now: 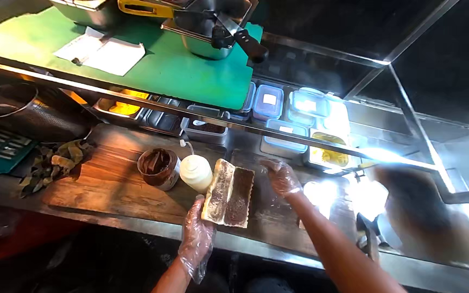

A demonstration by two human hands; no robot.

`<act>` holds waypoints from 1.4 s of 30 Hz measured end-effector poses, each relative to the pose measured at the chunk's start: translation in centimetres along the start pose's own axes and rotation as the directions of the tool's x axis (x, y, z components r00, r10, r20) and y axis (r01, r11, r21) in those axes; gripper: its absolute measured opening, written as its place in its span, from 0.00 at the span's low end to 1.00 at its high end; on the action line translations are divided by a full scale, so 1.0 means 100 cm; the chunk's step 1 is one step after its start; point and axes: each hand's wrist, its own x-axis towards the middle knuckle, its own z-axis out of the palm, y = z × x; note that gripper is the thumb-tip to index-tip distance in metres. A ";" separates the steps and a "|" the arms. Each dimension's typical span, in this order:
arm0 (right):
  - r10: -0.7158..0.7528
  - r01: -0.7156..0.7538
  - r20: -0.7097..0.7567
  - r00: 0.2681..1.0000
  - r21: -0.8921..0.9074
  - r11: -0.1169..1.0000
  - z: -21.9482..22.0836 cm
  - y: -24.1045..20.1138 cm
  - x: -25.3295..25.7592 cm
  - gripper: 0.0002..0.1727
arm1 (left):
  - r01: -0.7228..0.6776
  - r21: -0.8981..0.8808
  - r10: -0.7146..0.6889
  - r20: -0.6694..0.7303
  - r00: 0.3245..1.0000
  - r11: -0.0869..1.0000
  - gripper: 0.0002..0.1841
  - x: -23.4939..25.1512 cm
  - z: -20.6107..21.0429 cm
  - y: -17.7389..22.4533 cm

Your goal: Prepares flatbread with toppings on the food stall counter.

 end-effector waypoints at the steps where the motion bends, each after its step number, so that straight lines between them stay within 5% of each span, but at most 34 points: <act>1: -0.003 0.021 0.156 0.988 -0.112 0.994 -0.001 0.019 0.014 0.21 | -0.011 0.027 0.012 -0.025 1.000 1.000 0.22 -0.002 0.000 0.000; 5: -0.006 0.194 0.462 0.887 -0.361 0.912 0.018 0.066 0.050 0.30 | 0.014 0.064 -0.005 -0.135 0.991 0.998 0.28 -0.015 -0.007 -0.001; 8: -0.037 0.269 0.520 0.854 -0.380 0.885 0.009 0.087 -0.005 0.28 | -0.020 0.044 0.029 -0.216 0.976 0.999 0.32 -0.037 -0.023 0.006; 12: -0.161 0.217 0.306 0.938 -0.160 0.963 -0.018 0.092 -0.045 0.22 | -0.115 0.101 0.137 -0.254 0.957 0.988 0.33 -0.062 -0.059 0.002; 17: -0.066 0.174 0.302 0.951 -0.348 0.921 -0.002 0.063 0.017 0.37 | -0.095 0.167 0.157 -0.412 0.898 0.981 0.28 -0.093 -0.064 -0.005; 19: -0.135 0.270 0.353 0.926 -0.368 0.890 0.040 0.070 -0.033 0.41 | -0.085 0.195 0.159 -0.405 0.900 0.977 0.28 -0.112 -0.065 -0.001; 21: -0.253 0.347 0.428 0.867 -0.156 0.925 0.060 0.059 -0.118 0.34 | -0.097 0.225 0.180 -0.386 0.905 0.970 0.26 -0.132 -0.072 -0.001; 23: -0.316 0.322 0.238 0.918 0.014 0.947 0.058 0.047 -0.150 0.26 | -0.143 0.217 0.211 -0.335 0.918 0.966 0.24 -0.147 -0.088 -0.007; 26: -0.029 0.048 0.096 0.995 -0.200 0.979 0.037 0.044 -0.062 0.26 | -0.108 0.224 0.180 -0.335 0.925 0.969 0.23 -0.157 -0.111 -0.020; 28: 0.067 -0.028 0.082 0.994 -0.408 0.913 0.050 0.058 -0.024 0.35 | -0.065 0.244 0.144 -0.324 0.935 0.968 0.23 -0.151 -0.117 -0.026; 30: -0.057 0.118 0.156 0.986 -0.413 0.903 0.079 0.047 -0.089 0.37 | -0.057 0.288 0.136 -0.265 0.955 0.956 0.21 -0.140 -0.120 -0.014; 33: -0.367 0.423 0.381 0.848 -0.071 0.903 0.099 0.014 -0.246 0.24 | -0.097 0.411 0.182 -0.171 0.968 0.907 0.16 -0.121 -0.115 0.013; 34: -0.360 0.405 0.420 0.833 -0.019 0.914 0.095 0.012 -0.272 0.23 | -0.115 0.441 0.202 -0.157 0.967 0.890 0.15 -0.115 -0.115 0.022; 35: -0.248 0.290 0.369 0.896 -0.062 0.955 0.082 0.010 -0.282 0.22 | -0.141 0.456 0.228 -0.141 0.963 0.879 0.15 -0.109 -0.120 0.030; 37: 0.088 -0.085 0.002 0.996 -0.261 0.962 0.051 0.019 -0.257 0.22 | -0.210 0.470 0.305 -0.136 0.943 0.857 0.15 -0.088 -0.134 0.049; 38: 0.263 -0.295 -0.151 0.953 -0.261 0.919 0.037 0.032 -0.234 0.26 | -0.245 0.478 0.348 -0.140 0.927 0.843 0.14 -0.074 -0.141 0.061; 40: 0.565 -0.594 -0.189 0.803 -0.180 0.784 0.018 0.062 -0.195 0.38 | -0.310 0.491 0.432 -0.157 0.888 0.814 0.13 -0.040 -0.146 0.092; 42: 0.668 -0.678 -0.130 0.733 -0.213 0.703 0.016 0.077 -0.170 0.40 | -0.354 0.506 0.497 -0.178 0.849 0.786 0.13 -0.001 -0.144 0.128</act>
